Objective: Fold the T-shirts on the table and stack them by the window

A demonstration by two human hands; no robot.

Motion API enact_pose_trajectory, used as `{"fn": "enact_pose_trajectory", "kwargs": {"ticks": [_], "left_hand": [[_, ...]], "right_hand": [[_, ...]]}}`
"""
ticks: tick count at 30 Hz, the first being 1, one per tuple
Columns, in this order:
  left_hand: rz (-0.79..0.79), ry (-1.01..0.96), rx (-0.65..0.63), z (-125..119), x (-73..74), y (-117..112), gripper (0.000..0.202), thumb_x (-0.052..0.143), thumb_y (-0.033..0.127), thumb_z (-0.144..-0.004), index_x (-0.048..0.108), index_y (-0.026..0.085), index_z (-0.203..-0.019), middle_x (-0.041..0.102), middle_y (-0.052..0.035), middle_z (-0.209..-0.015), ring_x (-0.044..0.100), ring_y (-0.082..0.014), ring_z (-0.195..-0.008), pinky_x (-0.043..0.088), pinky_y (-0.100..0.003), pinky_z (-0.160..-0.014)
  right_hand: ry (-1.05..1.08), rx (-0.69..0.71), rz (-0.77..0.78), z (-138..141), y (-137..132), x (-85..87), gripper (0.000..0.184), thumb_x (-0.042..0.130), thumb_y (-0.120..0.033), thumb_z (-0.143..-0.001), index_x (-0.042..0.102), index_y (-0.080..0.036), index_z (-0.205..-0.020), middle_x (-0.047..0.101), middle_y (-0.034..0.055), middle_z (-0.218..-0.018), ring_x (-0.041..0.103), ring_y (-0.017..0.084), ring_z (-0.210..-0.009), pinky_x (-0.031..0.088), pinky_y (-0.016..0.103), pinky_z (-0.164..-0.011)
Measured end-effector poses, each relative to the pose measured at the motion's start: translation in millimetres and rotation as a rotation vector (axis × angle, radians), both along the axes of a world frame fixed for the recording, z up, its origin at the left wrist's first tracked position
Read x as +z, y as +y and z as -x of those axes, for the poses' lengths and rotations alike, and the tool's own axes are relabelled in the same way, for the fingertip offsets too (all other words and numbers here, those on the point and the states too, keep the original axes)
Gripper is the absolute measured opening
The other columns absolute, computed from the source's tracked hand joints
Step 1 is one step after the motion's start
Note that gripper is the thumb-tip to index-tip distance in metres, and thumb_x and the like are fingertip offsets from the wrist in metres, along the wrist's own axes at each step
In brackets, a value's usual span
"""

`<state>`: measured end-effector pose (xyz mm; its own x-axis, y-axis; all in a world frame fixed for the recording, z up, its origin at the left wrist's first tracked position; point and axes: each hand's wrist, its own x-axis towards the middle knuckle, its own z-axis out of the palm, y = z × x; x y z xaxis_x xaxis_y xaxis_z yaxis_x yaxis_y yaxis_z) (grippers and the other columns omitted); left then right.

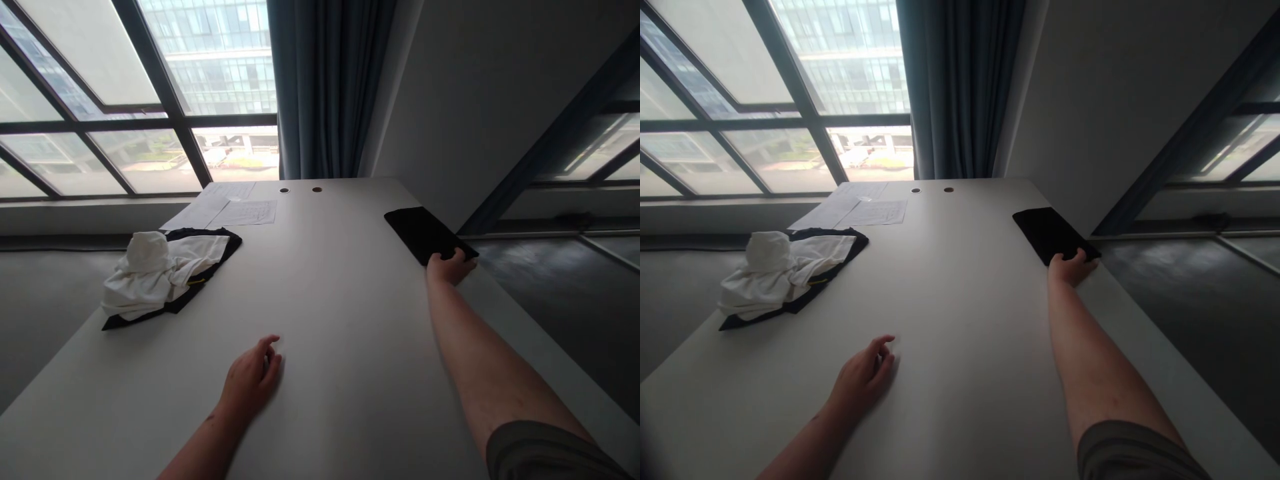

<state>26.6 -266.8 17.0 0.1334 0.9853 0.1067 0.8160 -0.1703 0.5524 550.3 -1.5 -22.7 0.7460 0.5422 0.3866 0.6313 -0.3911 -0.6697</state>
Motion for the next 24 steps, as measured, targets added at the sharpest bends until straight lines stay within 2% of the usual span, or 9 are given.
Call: {"fn": "enact_pose_trajectory", "kwargs": {"ticks": [2,4,7,10,15,19,24], "left_hand": [[0.011,-0.003,-0.004,0,0.2,0,0.034,0.043,0.041,-0.098,0.058,0.025,-0.124,0.073,0.0,-0.087,0.069,-0.0177,-0.074,0.051,-0.031,-0.075],[0.015,-0.011,-0.005,-1,0.9,-1,0.035,0.043,0.041,-0.098,0.059,0.026,-0.124,0.073,-0.0006,-0.088,0.07,-0.0184,-0.077,0.052,-0.031,-0.077],[0.014,-0.023,-0.015,-1,2.0,-2,0.035,0.044,0.041,-0.098,0.059,0.025,-0.124,0.073,-0.0014,-0.089,0.071,-0.0194,-0.081,0.052,-0.033,-0.08],[0.019,-0.024,-0.03,-1,2.4,-3,0.035,0.045,0.04,-0.098,0.06,0.025,-0.125,0.074,-0.0019,-0.09,0.071,-0.0199,-0.083,0.053,-0.033,-0.081],[0.011,-0.013,-0.056,0,1.4,-5,0.033,0.048,0.038,-0.097,0.062,0.024,-0.124,0.075,-0.0026,-0.091,0.072,-0.0212,-0.089,0.053,-0.034,-0.085],[-0.005,-0.012,-0.071,0,0.7,-6,0.031,0.05,0.037,-0.096,0.064,0.025,-0.121,0.075,-0.0035,-0.093,0.072,-0.0224,-0.093,0.053,-0.035,-0.088],[0.017,-0.005,-0.083,0,0.7,-7,0.031,0.05,0.037,-0.096,0.064,0.024,-0.121,0.074,-0.0049,-0.095,0.071,-0.0235,-0.095,0.053,-0.038,-0.091]], "right_hand": [[-0.032,-0.016,0.039,9,-12,0.5,0.056,0.059,-0.033,-0.087,0.056,-0.014,-0.139,0.023,0.0248,-0.16,0.037,0.044,-0.14,0.032,0.057,-0.114],[-0.06,0.0,0.13,18,-23,2.5,0.052,0.064,-0.041,-0.085,0.063,-0.023,-0.134,0.038,0.0189,-0.152,0.046,0.041,-0.131,0.039,0.056,-0.108],[-0.11,0.045,0.294,26,-32,5.9,0.055,0.065,-0.05,-0.086,0.065,-0.025,-0.135,0.055,0.0204,-0.133,0.049,0.043,-0.124,0.041,0.06,-0.101],[-0.141,0.065,0.388,28,-31,7.4,0.057,0.062,-0.049,-0.088,0.061,-0.023,-0.139,0.063,0.0225,-0.126,0.05,0.043,-0.123,0.04,0.063,-0.099],[-0.143,0.111,0.402,25,-26,9.0,0.045,0.052,-0.03,-0.091,0.067,-0.02,-0.132,0.069,0.0198,-0.121,0.057,0.039,-0.118,0.043,0.059,-0.098],[-0.159,0.164,0.396,30,-33,12.3,0.043,0.048,-0.027,-0.092,0.071,-0.018,-0.127,0.071,0.0195,-0.111,0.06,0.037,-0.114,0.043,0.057,-0.098],[-0.239,0.132,0.313,41,-44,14.2,0.047,0.052,-0.024,-0.088,0.069,-0.019,-0.132,0.06,0.0204,-0.128,0.052,0.038,-0.124,0.042,0.055,-0.101]]}}
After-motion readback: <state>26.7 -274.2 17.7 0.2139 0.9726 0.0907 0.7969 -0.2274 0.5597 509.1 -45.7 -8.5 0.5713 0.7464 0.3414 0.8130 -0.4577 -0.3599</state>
